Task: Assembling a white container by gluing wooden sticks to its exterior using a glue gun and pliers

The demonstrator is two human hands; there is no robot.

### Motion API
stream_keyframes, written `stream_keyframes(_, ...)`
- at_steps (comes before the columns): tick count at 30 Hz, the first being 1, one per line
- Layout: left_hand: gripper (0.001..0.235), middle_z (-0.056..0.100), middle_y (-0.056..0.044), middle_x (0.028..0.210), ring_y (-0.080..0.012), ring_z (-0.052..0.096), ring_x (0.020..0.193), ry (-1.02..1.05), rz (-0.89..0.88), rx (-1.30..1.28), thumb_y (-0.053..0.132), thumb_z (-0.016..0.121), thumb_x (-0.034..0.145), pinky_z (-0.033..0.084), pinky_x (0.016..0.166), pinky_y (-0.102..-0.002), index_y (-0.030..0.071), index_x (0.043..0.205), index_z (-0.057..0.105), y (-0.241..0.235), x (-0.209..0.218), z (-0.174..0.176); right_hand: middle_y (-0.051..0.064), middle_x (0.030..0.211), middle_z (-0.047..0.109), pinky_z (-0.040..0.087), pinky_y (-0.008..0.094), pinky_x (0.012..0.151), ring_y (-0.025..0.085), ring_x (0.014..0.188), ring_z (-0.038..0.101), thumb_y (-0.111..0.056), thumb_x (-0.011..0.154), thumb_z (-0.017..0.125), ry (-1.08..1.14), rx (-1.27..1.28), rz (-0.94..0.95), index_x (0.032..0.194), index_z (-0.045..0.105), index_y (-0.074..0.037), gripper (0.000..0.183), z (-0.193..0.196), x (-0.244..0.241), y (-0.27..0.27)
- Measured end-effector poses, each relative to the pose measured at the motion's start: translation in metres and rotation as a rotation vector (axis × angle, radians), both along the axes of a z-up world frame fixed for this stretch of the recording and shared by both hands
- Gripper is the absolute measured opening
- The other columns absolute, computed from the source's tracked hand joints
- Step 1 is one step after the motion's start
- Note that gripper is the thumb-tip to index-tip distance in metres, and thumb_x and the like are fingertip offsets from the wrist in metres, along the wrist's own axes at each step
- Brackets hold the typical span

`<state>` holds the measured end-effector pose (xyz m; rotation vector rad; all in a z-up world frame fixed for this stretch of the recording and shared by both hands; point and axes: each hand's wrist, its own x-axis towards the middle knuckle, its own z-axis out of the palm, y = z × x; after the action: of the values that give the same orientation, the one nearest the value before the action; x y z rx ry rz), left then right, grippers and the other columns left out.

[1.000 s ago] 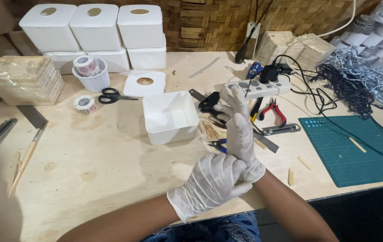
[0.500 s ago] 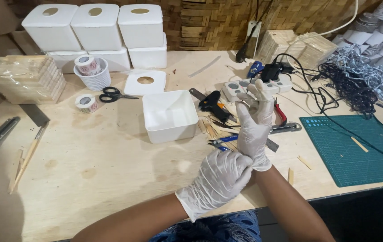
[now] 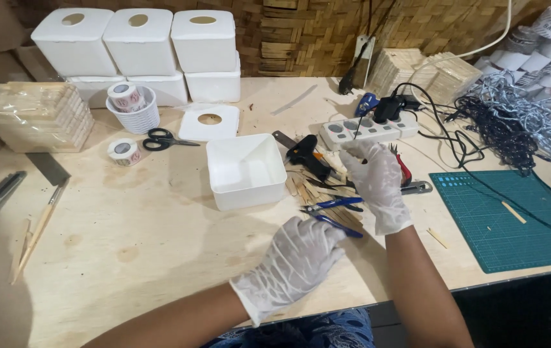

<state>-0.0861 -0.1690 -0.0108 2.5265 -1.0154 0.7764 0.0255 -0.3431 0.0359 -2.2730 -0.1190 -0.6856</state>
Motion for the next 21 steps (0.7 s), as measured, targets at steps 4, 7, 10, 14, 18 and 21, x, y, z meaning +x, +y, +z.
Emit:
stream_keyframes(4,0.029,0.062,-0.003,0.095,-0.0246,0.057,0.083,0.266,0.061,0.214,0.048,0.049,0.101,0.042,0.077,-0.046,0.022,0.105,0.061,0.034,-0.003,-0.03,0.002,0.101,0.079,0.056,0.032,0.092,0.017,0.095,0.074,-0.048,0.084,0.076,0.421,-0.131,-0.032,0.113,0.078,-0.015,0.044,-0.022,0.022,-0.002)
stream_keyframes(7,0.025,0.055,-0.002,0.096,-0.024,0.052,0.087,0.06,0.164,0.13,0.044,0.049,0.1,0.041,0.081,-0.045,0.021,0.106,0.055,0.064,0.005,-0.013,0.006,0.111,0.075,0.051,0.041,0.094,0.028,0.105,0.067,-0.056,0.085,0.068,0.358,-0.362,0.002,0.121,0.075,-0.017,0.054,-0.046,0.037,0.005)
stream_keyframes(10,0.033,0.058,-0.002,0.105,-0.0237,0.055,0.103,-0.091,0.308,0.071,0.043,0.059,0.091,0.042,0.092,-0.047,0.022,0.117,0.059,0.093,0.036,-0.008,0.006,0.12,0.07,0.038,0.052,0.1,0.035,0.122,0.055,-0.076,0.085,0.06,0.33,-0.576,-0.061,0.128,0.07,-0.025,0.068,-0.041,0.032,0.023)
stream_keyframes(14,0.051,0.061,0.003,0.11,-0.02,0.057,0.116,-0.104,0.41,0.09,0.051,0.073,0.079,0.037,0.104,-0.05,0.029,0.125,0.064,0.119,0.059,-0.003,0.007,0.127,0.066,0.03,0.051,0.107,0.029,0.133,0.047,-0.069,0.085,0.061,0.444,-0.708,-0.092,0.138,0.061,-0.024,0.069,-0.057,0.044,0.037)
stream_keyframes(18,0.051,0.062,0.001,0.112,-0.0223,0.057,0.113,-0.155,0.516,0.113,0.051,0.073,0.081,0.037,0.104,-0.052,0.03,0.127,0.065,0.134,0.069,-0.012,0.011,0.097,0.071,0.038,0.053,0.097,0.034,0.108,0.061,-0.06,0.085,0.066,0.143,-0.758,-0.163,0.122,0.073,-0.027,0.051,-0.121,0.086,-0.001)
stream_keyframes(21,0.058,0.058,0.002,0.116,-0.022,0.054,0.115,-0.169,0.541,0.091,0.052,0.075,0.077,0.038,0.102,-0.052,0.029,0.129,0.064,0.143,0.073,-0.01,0.01,0.102,0.071,0.054,0.046,0.09,0.037,0.102,0.069,-0.047,0.08,0.081,0.027,-0.393,-0.121,0.123,0.073,-0.033,0.046,-0.092,0.08,-0.014)
